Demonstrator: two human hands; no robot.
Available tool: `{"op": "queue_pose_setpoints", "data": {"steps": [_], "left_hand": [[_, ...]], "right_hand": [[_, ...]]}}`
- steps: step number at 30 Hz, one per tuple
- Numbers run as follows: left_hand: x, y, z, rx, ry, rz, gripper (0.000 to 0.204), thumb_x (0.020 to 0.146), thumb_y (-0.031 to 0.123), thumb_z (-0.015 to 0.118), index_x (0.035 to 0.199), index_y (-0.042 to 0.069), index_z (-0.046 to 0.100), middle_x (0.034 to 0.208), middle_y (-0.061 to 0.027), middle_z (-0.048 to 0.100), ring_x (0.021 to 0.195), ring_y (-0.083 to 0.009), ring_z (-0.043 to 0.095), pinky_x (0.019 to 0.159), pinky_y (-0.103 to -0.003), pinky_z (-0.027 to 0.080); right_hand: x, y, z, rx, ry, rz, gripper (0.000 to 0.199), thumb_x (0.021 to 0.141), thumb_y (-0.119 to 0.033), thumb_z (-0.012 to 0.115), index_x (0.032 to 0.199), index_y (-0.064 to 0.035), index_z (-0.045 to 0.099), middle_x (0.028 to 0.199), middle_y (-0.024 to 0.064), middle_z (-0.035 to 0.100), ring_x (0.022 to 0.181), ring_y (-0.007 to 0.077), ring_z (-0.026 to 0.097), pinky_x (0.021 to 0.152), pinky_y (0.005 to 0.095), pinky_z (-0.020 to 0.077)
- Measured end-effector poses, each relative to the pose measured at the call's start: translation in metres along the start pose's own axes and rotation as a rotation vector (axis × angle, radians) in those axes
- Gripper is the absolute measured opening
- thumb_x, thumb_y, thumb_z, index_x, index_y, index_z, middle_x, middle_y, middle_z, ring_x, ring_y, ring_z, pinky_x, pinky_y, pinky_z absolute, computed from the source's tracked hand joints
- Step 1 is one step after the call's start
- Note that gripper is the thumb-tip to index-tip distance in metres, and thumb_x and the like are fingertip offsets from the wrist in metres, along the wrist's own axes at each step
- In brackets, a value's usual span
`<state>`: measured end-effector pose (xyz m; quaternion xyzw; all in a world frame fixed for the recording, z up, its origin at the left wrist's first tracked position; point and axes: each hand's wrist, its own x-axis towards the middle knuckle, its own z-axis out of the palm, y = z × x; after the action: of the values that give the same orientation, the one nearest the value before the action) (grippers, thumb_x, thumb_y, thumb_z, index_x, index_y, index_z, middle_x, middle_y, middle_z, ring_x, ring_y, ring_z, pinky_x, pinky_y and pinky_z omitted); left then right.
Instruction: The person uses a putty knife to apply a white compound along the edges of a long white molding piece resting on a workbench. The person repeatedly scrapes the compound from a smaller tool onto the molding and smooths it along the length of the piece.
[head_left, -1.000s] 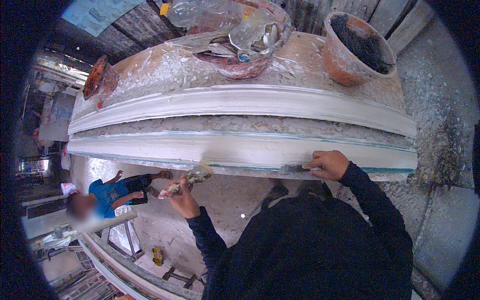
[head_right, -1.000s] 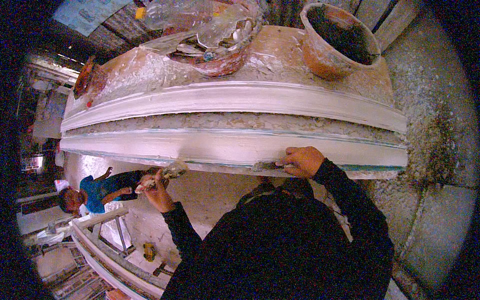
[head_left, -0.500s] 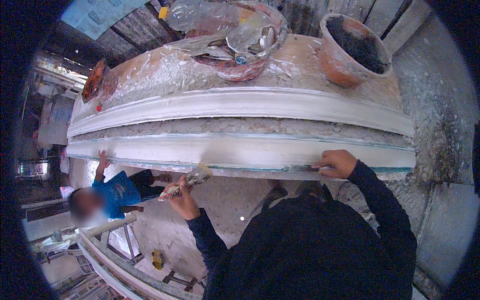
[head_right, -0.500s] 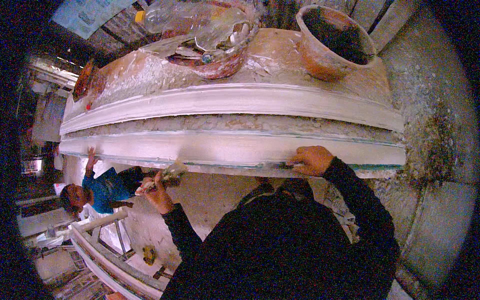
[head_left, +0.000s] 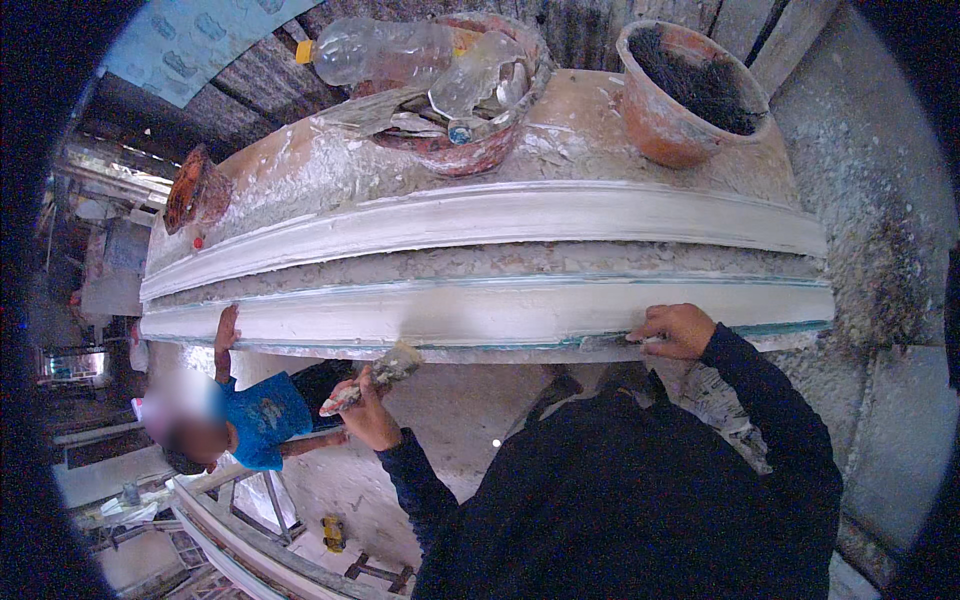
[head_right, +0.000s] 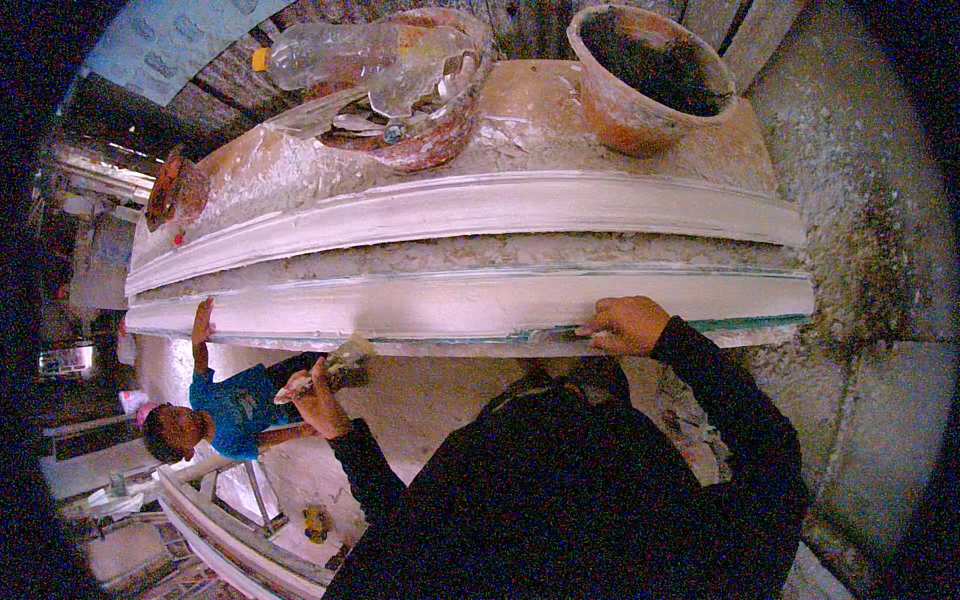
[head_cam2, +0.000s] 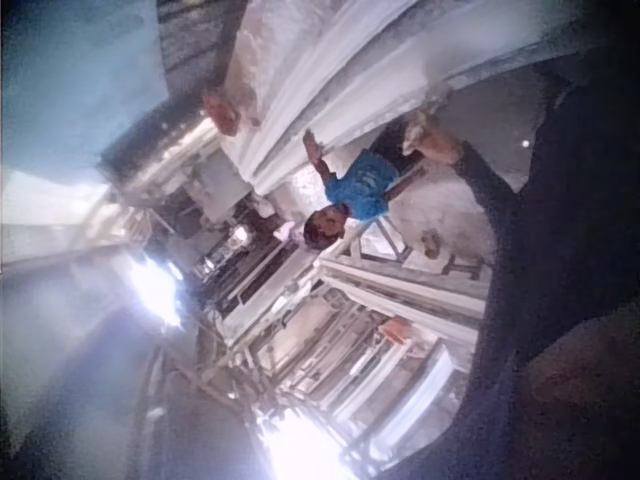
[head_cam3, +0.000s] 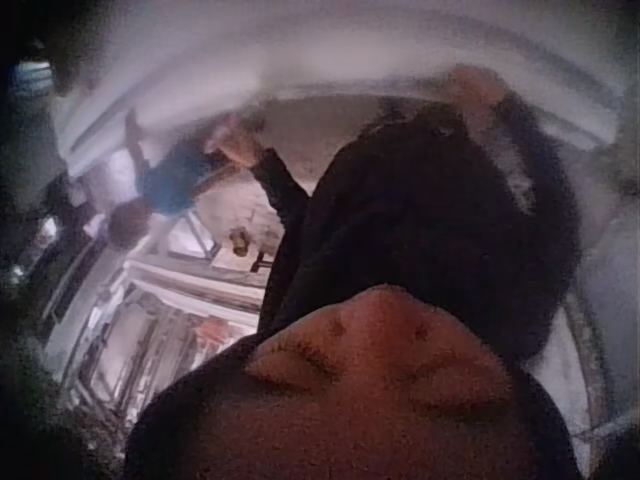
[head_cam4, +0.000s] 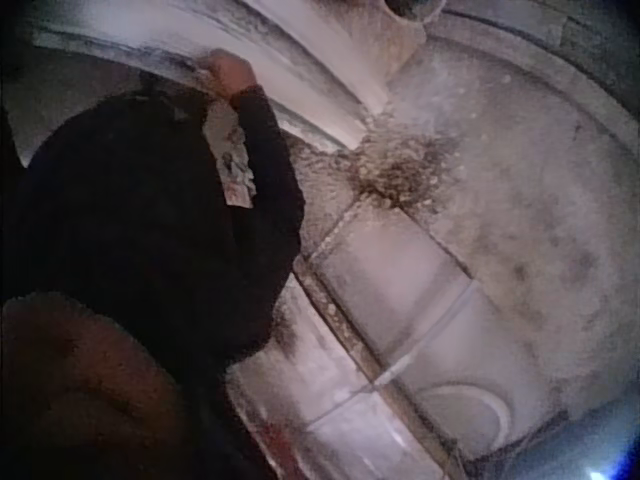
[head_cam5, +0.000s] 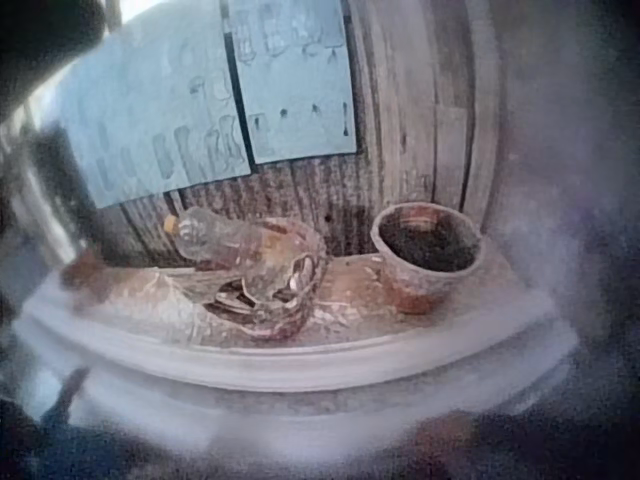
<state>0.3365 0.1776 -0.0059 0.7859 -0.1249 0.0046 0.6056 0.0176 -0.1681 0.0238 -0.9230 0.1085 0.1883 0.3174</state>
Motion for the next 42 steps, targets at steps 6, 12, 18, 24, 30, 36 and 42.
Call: {"op": "queue_pose_setpoints", "data": {"steps": [6,12,18,24,30,36,42], "left_hand": [[0.001,0.006,0.007,-0.004,0.071,0.077,0.025,0.081,0.016,0.064,0.092,0.004,0.045,0.092,-0.0083,0.051,0.079,-0.0173,0.056,0.061,-0.028,0.052],[-0.007,0.034,0.015,-0.138,0.086,-0.089,0.028,0.075,0.015,0.068,0.082,0.006,0.043,0.084,-0.0027,0.044,0.075,-0.0136,0.046,0.067,-0.029,0.044],[-0.004,0.009,0.007,-0.081,0.049,-0.108,0.033,0.082,0.021,0.063,0.099,0.005,0.04,0.097,-0.0172,0.06,0.085,-0.0207,0.059,0.063,-0.027,0.052],[-0.009,0.016,0.006,-0.065,0.079,-0.046,0.033,0.081,0.022,0.063,0.099,0.006,0.04,0.098,-0.0187,0.059,0.087,-0.021,0.059,0.064,-0.028,0.051],[-0.007,0.027,0.012,-0.141,0.036,-0.157,0.03,0.082,0.017,0.062,0.099,0.005,0.04,0.095,-0.0178,0.059,0.09,-0.0214,0.059,0.065,-0.03,0.052],[-0.004,0.011,0.003,-0.106,0.045,-0.131,0.029,0.082,0.015,0.062,0.098,0.006,0.04,0.097,-0.0166,0.059,0.09,-0.0215,0.059,0.066,-0.031,0.052],[-0.006,-0.001,0.004,-0.163,0.07,-0.094,0.032,0.081,0.017,0.063,0.099,0.006,0.039,0.098,-0.0175,0.058,0.089,-0.0226,0.059,0.067,-0.031,0.052]], "right_hand": [[0.035,-0.03,0.002,-0.027,0.076,-0.113,0.027,0.078,-0.031,0.055,0.102,-0.02,0.062,0.084,0.0101,0.054,0.079,0.0297,0.057,0.066,0.0407,0.0473],[0.018,-0.013,-0.005,0.003,-0.017,-0.037,0.027,0.077,-0.032,0.056,0.1,-0.0189,0.062,0.088,0.0117,0.056,0.082,0.0311,0.057,0.068,0.0427,0.0473],[0.046,-0.038,-0.004,-0.01,0.031,-0.097,0.027,0.077,-0.031,0.056,0.101,-0.0186,0.063,0.088,0.0119,0.057,0.083,0.0309,0.057,0.07,0.042,0.0471],[0.017,-0.013,-0.016,-0.018,-0.051,-0.051,0.029,0.077,-0.031,0.056,0.104,-0.0206,0.062,0.086,0.0121,0.057,0.083,0.0311,0.056,0.071,0.0424,0.0468],[0.077,-0.065,0.011,-0.001,0.088,-0.113,0.028,0.077,-0.031,0.056,0.103,-0.0204,0.061,0.089,0.01,0.056,0.085,0.0306,0.057,0.069,0.0424,0.0479],[0.066,-0.05,0.004,-0.054,0.051,-0.125,0.027,0.079,-0.033,0.057,0.103,-0.022,0.061,0.088,0.0097,0.055,0.082,0.0298,0.057,0.067,0.0419,0.0478],[0.038,-0.027,0.003,-0.038,0.032,-0.102,0.028,0.078,-0.034,0.056,0.104,-0.0219,0.061,0.09,0.0106,0.056,0.083,0.0311,0.057,0.069,0.0433,0.0477]]}}
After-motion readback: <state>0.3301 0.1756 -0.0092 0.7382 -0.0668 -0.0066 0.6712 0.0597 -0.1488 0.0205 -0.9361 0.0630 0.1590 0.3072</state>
